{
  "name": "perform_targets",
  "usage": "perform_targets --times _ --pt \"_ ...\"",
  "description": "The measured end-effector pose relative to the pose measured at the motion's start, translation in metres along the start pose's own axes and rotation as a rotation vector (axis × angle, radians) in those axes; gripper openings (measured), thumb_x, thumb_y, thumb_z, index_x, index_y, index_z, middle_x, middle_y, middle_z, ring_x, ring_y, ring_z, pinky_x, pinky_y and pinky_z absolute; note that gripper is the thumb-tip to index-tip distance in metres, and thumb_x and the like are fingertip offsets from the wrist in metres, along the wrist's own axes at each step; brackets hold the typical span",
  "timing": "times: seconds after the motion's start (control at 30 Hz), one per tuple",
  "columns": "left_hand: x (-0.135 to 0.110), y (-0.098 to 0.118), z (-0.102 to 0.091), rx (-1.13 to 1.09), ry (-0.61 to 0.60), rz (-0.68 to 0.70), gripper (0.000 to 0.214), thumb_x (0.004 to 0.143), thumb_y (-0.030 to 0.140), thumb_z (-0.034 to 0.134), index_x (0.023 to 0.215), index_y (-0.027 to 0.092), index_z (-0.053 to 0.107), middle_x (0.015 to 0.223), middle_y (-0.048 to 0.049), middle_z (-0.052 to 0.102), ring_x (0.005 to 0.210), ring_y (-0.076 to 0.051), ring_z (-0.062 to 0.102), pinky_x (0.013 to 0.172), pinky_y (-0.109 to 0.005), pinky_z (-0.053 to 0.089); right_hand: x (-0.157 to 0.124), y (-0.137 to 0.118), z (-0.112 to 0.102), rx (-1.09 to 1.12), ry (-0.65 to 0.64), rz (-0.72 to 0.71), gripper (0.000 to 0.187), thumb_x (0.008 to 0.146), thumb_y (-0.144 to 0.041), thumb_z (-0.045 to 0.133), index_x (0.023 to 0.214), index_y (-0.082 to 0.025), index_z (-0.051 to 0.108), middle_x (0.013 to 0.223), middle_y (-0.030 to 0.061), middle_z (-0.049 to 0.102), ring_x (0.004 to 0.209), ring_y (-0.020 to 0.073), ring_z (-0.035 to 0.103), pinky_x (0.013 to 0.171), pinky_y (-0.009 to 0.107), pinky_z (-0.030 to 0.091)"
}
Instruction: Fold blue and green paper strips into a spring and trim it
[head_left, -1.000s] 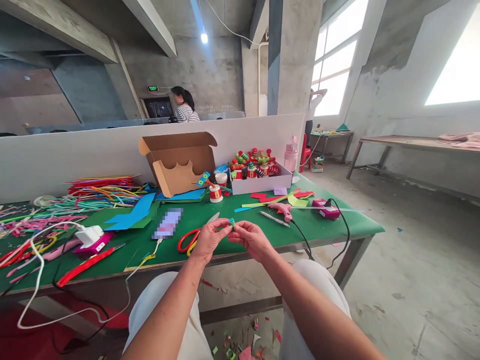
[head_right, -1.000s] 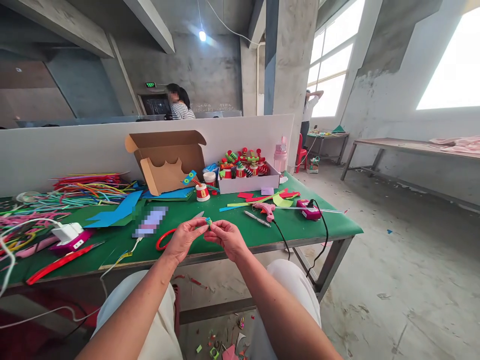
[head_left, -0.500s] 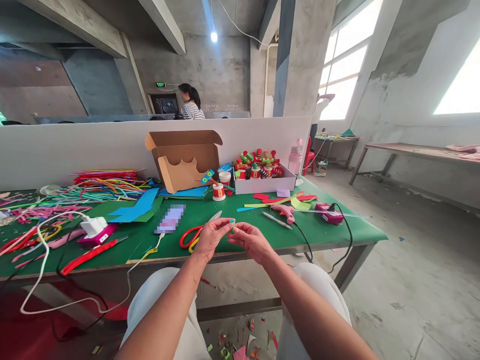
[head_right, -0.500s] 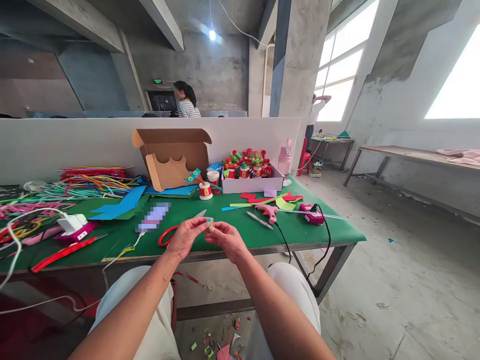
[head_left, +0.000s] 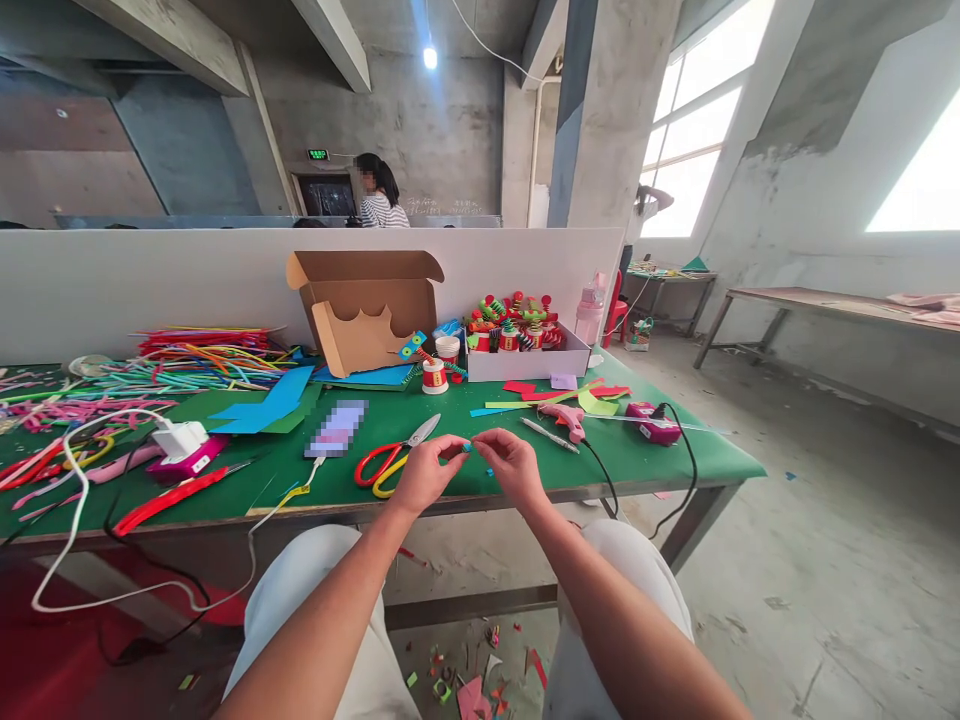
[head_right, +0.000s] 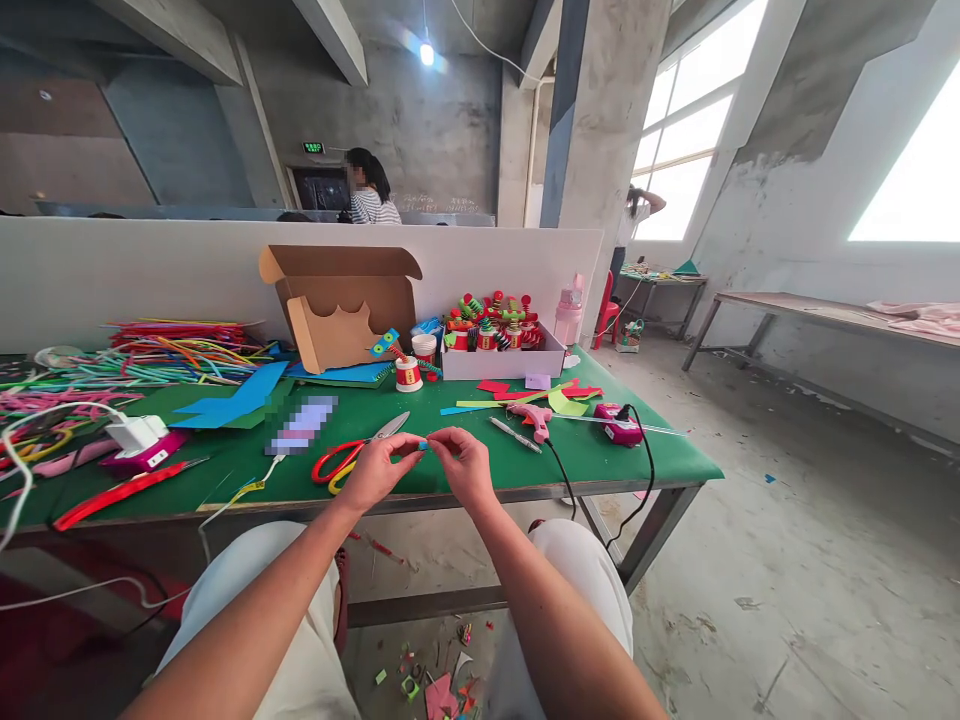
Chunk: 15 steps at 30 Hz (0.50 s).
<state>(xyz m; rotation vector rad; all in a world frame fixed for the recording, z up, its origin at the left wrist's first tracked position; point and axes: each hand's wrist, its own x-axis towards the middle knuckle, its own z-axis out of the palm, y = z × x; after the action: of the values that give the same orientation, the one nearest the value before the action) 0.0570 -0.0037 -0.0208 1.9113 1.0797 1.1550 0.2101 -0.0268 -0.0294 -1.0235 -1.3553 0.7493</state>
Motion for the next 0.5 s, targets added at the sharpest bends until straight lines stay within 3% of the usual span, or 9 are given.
perform_targets --times 0.23,0.5 --pt "0.0017 -0.0041 0.0008 -0.008 0.057 -0.079 0.020 0.071 0.033 0.064 0.081 0.020 0.076 0.078 -0.0076 0.075 0.070 -0.024 0.068 0.066 -0.035 0.053 -0.0054 -0.0081 0.0012 -0.289 -0.027 -0.173 0.020 0.084 -0.032 0.054 0.075 -0.024 0.069 0.075 0.0056 0.066 0.072 0.0199 0.060 0.069 0.031 0.047" --pt "0.0022 -0.0051 0.0022 -0.132 0.047 -0.103 0.022 0.069 0.039 0.066 0.079 0.021 0.075 0.075 -0.0064 0.075 0.069 -0.024 0.068 0.067 -0.035 0.054 -0.0056 -0.0076 0.0018 -0.337 -0.068 -0.174 0.028 0.089 -0.035 0.048 0.080 -0.023 0.072 0.077 0.0076 0.067 0.073 0.0204 0.059 0.067 0.030 0.045"
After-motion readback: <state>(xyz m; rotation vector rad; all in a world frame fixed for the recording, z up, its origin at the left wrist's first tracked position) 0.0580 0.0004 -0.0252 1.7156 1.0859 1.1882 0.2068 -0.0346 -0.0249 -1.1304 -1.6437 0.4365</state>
